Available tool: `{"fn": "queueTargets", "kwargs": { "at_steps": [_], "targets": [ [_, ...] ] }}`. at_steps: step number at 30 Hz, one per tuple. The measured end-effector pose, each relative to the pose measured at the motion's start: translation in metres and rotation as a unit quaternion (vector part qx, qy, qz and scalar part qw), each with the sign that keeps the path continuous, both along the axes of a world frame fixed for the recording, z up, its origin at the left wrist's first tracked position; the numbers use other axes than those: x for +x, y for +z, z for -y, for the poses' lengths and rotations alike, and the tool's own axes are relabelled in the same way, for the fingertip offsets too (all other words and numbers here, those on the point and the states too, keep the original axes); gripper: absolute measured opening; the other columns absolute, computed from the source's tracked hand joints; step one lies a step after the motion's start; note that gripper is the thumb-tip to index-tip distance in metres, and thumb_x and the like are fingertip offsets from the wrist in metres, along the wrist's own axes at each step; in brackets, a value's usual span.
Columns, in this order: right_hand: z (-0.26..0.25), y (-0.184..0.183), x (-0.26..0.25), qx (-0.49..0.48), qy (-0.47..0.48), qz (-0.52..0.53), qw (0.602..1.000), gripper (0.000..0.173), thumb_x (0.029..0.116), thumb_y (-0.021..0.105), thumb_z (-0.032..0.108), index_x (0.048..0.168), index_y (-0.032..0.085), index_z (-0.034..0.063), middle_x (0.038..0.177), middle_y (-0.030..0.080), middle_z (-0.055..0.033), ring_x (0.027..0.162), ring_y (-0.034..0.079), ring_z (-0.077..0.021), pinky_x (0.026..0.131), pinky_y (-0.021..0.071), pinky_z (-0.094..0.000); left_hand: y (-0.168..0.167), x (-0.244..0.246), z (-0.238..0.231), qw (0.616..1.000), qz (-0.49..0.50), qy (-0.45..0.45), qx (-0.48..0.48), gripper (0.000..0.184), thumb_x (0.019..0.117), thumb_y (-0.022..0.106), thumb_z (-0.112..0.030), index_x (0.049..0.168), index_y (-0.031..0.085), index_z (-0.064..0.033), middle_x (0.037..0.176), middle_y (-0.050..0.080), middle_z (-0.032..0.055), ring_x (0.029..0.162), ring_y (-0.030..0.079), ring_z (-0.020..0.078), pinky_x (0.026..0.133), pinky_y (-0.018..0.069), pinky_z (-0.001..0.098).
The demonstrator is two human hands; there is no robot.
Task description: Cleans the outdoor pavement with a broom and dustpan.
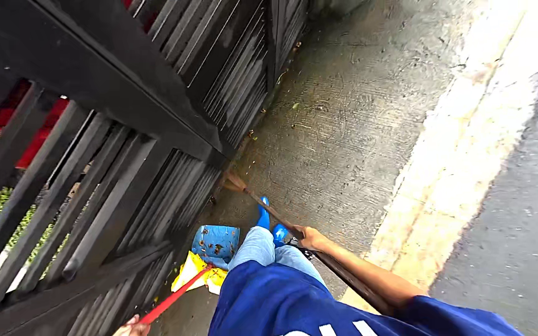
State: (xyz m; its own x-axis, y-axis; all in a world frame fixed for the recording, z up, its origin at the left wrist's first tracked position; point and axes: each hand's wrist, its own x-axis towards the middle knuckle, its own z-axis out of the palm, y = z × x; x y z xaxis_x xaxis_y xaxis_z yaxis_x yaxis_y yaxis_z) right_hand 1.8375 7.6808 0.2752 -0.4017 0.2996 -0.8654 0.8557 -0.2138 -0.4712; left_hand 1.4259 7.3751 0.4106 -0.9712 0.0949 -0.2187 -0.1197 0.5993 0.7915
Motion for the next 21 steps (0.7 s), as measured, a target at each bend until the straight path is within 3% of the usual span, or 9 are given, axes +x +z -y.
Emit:
{"fn": "queueTargets", "kwargs": {
  "at_steps": [2,4,6,9,12,14,17,19,21],
  "targets": [
    [-0.036,-0.007,0.01,-0.003,0.023,0.025,0.999,0.053,0.0922,0.07,0.011,0.143,0.057,0.0043,0.13,0.065,-0.0279,0.121,0.062,-0.0446,0.103,0.0461,-0.0648,-0.015,0.004,-0.036,1.0,0.003,-0.021,0.009,0.035,0.0751,0.059,0.014,0.107,0.05,0.0008,0.099,0.063,0.0076,0.083,0.064,0.011,0.061,0.0567,0.0279],
    [-0.077,-0.001,0.028,0.016,-0.008,0.057,0.998,0.053,0.0943,0.068,0.011,0.146,0.055,0.004,0.134,0.063,-0.0283,0.126,0.06,-0.045,0.106,0.0447,-0.0644,-0.018,0.013,-0.084,0.999,0.0,-0.027,0.024,0.035,0.0723,0.059,0.015,0.102,0.05,-0.001,0.096,0.064,0.0053,0.08,0.064,0.0082,0.059,0.0561,0.0256],
    [-0.121,0.027,0.065,0.068,-0.043,0.074,0.994,0.06,0.0943,0.069,0.014,0.152,0.051,0.0113,0.134,0.064,-0.0272,0.125,0.061,-0.0457,0.106,0.0451,-0.0662,-0.029,0.02,-0.128,0.998,0.008,-0.034,0.045,0.037,0.0707,0.059,0.016,0.101,0.05,-0.0017,0.095,0.064,0.0042,0.078,0.065,0.0069,0.058,0.0563,0.0248],
    [-0.186,0.082,0.155,0.156,-0.014,0.161,0.974,0.066,0.0993,0.064,0.019,0.161,0.039,0.023,0.13,0.065,-0.0302,0.118,0.063,-0.0519,0.099,0.0459,-0.0722,-0.035,0.027,-0.197,0.997,0.033,-0.046,0.052,0.036,0.0738,0.057,0.018,0.105,0.051,0.0009,0.097,0.061,0.006,0.08,0.063,0.0075,0.061,0.0557,0.0249],
    [-0.264,0.141,0.241,0.284,-0.042,0.26,0.922,0.05,0.0997,0.064,0.012,0.147,0.058,0.0231,0.116,0.068,-0.0325,0.104,0.065,-0.0568,0.086,0.0469,-0.0766,-0.051,0.033,-0.259,0.995,0.046,-0.061,0.065,0.035,0.0726,0.058,0.02,0.102,0.052,0.0015,0.098,0.062,0.0073,0.081,0.062,0.0088,0.062,0.0551,0.0254],
    [-0.307,0.176,0.24,0.305,-0.081,0.332,0.889,0.048,0.1018,0.063,0.017,0.149,0.057,0.0232,0.113,0.068,-0.035,0.102,0.064,-0.0603,0.08,0.0453,-0.078,-0.07,0.029,-0.292,0.993,0.042,-0.071,0.083,0.035,0.0691,0.059,0.019,0.099,0.053,0.0015,0.097,0.065,0.0092,0.08,0.063,0.0113,0.062,0.0553,0.0273],
    [-0.327,0.142,0.191,0.292,-0.17,0.371,0.865,0.047,0.0991,0.062,0.011,0.145,0.054,0.0077,0.123,0.062,-0.0389,0.111,0.06,-0.0627,0.082,0.0451,-0.0799,-0.071,0.036,-0.344,0.993,0.062,-0.075,0.07,0.036,0.0714,0.059,0.02,0.102,0.053,0.0028,0.1,0.063,0.0115,0.085,0.061,0.0138,0.064,0.0547,0.0286],
    [-0.333,0.108,0.166,0.238,-0.143,0.379,0.882,0.052,0.0974,0.061,0.009,0.148,0.05,0.0059,0.129,0.06,-0.0376,0.115,0.059,-0.0603,0.086,0.0467,-0.0766,-0.082,0.047,-0.38,0.993,0.073,-0.07,0.066,0.034,0.0712,0.059,0.02,0.1,0.054,0.002,0.1,0.063,0.0119,0.085,0.061,0.015,0.065,0.0541,0.0293],
    [-0.346,0.099,0.15,0.152,-0.034,0.34,0.927,0.055,0.0986,0.06,0.011,0.152,0.047,0.0073,0.134,0.06,-0.0341,0.123,0.058,-0.0553,0.096,0.0455,-0.0726,-0.091,0.057,-0.42,0.992,0.074,-0.075,0.065,0.033,0.0715,0.06,0.02,0.099,0.056,0.0025,0.1,0.064,0.0126,0.085,0.061,0.0156,0.065,0.054,0.0297]
  ]
}}
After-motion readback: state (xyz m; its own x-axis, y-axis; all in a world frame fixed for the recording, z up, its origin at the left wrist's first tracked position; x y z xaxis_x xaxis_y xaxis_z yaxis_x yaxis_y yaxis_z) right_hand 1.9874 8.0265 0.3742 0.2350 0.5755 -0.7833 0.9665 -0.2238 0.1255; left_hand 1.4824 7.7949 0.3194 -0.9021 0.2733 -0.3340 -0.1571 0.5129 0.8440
